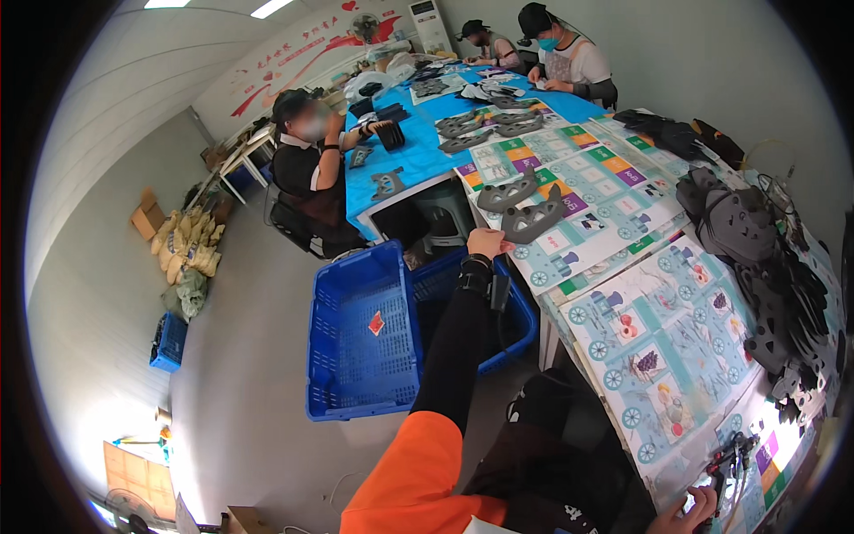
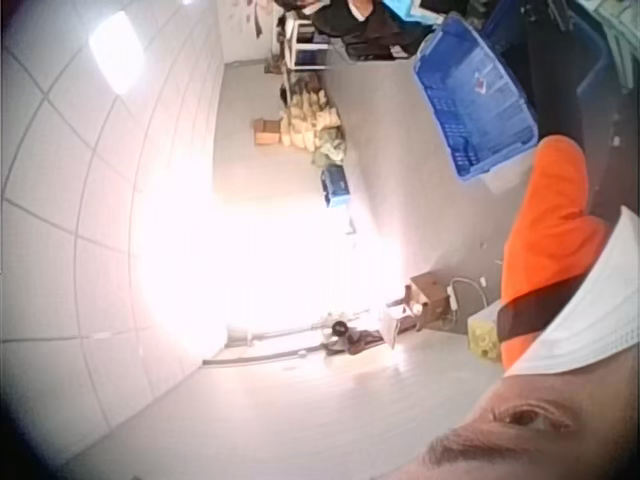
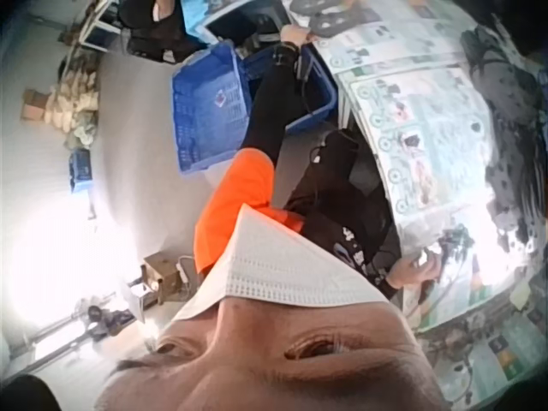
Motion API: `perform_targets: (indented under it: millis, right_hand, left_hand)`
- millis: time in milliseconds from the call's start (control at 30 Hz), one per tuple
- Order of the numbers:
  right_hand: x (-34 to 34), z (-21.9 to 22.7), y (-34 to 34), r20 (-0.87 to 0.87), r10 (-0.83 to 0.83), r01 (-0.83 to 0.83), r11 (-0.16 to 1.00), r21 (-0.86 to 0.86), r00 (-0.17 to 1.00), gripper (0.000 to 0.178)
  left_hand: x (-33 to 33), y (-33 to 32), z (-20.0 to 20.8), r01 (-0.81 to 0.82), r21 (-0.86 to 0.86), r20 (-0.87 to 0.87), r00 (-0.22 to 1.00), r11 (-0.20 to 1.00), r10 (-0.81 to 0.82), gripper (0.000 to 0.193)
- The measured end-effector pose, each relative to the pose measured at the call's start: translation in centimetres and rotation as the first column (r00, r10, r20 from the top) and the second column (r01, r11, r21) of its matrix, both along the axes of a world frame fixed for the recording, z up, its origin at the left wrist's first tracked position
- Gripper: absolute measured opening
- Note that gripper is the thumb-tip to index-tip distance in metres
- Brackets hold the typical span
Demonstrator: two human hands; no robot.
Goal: The person uses a specialized tool to punch or apply pressure to specific points on dark grey shoe upper components. The person picks up individual components from a stack, places them on the work surface, uses the tool on them, and then moves them to a collection area.
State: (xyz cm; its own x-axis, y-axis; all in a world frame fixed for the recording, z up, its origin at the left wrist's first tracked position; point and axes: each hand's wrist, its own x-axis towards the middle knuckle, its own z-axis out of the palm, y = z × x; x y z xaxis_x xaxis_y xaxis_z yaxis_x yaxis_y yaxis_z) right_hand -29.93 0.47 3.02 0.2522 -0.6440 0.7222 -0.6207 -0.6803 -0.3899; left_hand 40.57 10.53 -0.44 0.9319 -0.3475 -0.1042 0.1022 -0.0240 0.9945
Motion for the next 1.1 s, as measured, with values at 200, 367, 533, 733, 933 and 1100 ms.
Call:
perform_targets:
  millis: [200, 367, 533, 733, 933, 1100]
  right_hand:
    - [0.2, -0.2, -0.1, -0.023, 0.041, -0.041, 0.999, 0.004, 0.999, 0.010]
    - [0.0, -0.6, -0.1, -0.042, 0.015, -0.014, 0.999, 0.033, 0.999, 0.011]
    - [0.1, -0.3, -0.3, -0.078, 0.045, -0.044, 0.999, 0.006, 0.996, 0.014]
    - [0.5, -0.3, -0.4, -0.108, 0.052, -0.058, 0.997, -0.057, 0.993, 0.012]
    - [-1.4, -3.0, -0.6, 0.018, 0.101, -0.102, 0.967, 0.232, 0.995, 0.025]
    - [-1.5, -2.5, -0.4, 0.005, 0.086, -0.085, 0.975, 0.207, 0.996, 0.022]
  left_hand:
    - [-4.2, 0.3, 0.9, -0.561, 0.333, 0.657, 0.715, 0.758, 0.240, 0.018]
    - [-16.5, -3.7, 2.6, -0.245, 0.007, 0.726, 0.668, 0.969, 0.164, 0.022]
    - [-30.9, -6.4, 3.3, 0.166, 0.112, 0.784, 0.591, 0.980, -0.189, 0.027]
    - [-39.5, -8.7, 2.6, 0.508, 0.124, 0.842, 0.400, 0.852, -0.361, 0.022]
    - [-39.3, -9.0, 1.5, 0.503, 0.122, 0.748, 0.520, 0.856, -0.412, 0.022]
    - [-39.9, -9.6, 1.6, 0.518, 0.110, 0.703, 0.563, 0.849, -0.434, 0.017]
